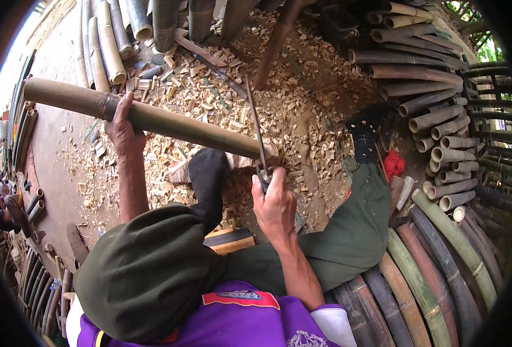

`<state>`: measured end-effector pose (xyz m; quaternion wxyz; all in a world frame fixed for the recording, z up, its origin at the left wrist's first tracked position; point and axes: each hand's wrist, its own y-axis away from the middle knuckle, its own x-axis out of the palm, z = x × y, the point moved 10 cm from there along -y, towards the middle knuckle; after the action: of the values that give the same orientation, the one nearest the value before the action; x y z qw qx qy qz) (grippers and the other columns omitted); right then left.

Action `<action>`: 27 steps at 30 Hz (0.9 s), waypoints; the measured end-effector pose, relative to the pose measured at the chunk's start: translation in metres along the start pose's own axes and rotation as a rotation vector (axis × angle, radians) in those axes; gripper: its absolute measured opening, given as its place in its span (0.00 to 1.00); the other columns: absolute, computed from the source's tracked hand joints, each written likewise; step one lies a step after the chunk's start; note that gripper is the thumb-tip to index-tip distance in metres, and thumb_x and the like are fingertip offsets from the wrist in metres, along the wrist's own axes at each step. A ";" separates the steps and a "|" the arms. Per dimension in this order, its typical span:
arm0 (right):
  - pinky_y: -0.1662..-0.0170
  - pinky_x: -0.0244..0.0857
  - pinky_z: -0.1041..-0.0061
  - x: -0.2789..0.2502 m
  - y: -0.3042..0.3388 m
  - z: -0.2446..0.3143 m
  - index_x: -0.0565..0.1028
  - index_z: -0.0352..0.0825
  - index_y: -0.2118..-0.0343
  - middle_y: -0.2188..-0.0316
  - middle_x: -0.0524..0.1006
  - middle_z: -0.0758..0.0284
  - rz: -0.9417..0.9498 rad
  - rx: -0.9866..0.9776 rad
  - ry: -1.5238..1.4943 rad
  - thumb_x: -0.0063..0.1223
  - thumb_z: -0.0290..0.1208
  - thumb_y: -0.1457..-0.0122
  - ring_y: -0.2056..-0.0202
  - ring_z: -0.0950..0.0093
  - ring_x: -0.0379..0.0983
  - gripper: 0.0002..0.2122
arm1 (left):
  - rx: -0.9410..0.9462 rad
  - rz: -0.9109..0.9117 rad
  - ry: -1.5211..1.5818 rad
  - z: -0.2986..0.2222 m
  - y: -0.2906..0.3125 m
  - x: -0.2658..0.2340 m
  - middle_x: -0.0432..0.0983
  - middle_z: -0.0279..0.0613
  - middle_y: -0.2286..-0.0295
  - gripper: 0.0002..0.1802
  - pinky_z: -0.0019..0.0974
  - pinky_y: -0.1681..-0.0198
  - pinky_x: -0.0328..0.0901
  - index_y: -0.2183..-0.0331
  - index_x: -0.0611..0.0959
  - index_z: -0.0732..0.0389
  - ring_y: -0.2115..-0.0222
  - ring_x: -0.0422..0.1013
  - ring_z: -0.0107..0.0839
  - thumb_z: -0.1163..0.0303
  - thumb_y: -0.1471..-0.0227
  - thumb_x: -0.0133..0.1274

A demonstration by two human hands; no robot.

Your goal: The person sits on the ground and uses a knife to shave the outer layer off bamboo poles. They repeatedly pick up poles, shave them, and place them back in a stack.

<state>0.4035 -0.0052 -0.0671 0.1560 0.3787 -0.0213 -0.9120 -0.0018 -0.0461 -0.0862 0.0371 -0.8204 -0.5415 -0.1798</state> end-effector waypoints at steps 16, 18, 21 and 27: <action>0.70 0.74 0.59 0.021 0.000 -0.043 0.69 0.32 0.52 0.71 0.81 0.56 -0.122 -0.092 -0.070 0.57 0.33 0.35 0.72 0.56 0.82 0.15 | -0.018 0.354 0.088 -0.004 0.001 0.034 0.79 0.44 0.63 0.31 0.41 0.56 0.75 0.45 0.70 0.67 0.64 0.78 0.35 0.73 0.47 0.65; 0.69 0.74 0.56 0.062 -0.013 -0.105 0.67 0.30 0.51 0.71 0.81 0.51 0.216 0.281 0.315 0.56 0.34 0.35 0.69 0.51 0.82 0.16 | -0.018 0.398 0.085 -0.011 0.003 0.042 0.78 0.44 0.62 0.33 0.42 0.55 0.75 0.44 0.70 0.67 0.63 0.78 0.35 0.72 0.47 0.66; 0.69 0.70 0.48 0.049 -0.013 -0.080 0.66 0.30 0.53 0.74 0.80 0.46 0.194 0.202 0.204 0.55 0.35 0.34 0.68 0.43 0.79 0.16 | -0.078 0.168 0.113 -0.005 0.004 0.021 0.79 0.43 0.64 0.30 0.42 0.56 0.75 0.50 0.76 0.69 0.64 0.78 0.35 0.66 0.50 0.70; 0.71 0.71 0.55 -0.016 0.003 0.016 0.67 0.33 0.59 0.73 0.81 0.50 -0.107 -0.103 -0.041 0.59 0.31 0.36 0.72 0.51 0.81 0.12 | 0.010 -0.031 0.024 -0.007 -0.001 0.002 0.81 0.41 0.71 0.17 0.39 0.67 0.75 0.63 0.82 0.64 0.72 0.78 0.33 0.73 0.53 0.73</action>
<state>0.4038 -0.0041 -0.0439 0.1260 0.3518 0.0426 -0.9266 -0.0039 -0.0458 -0.0791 0.0448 -0.8095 -0.5547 -0.1873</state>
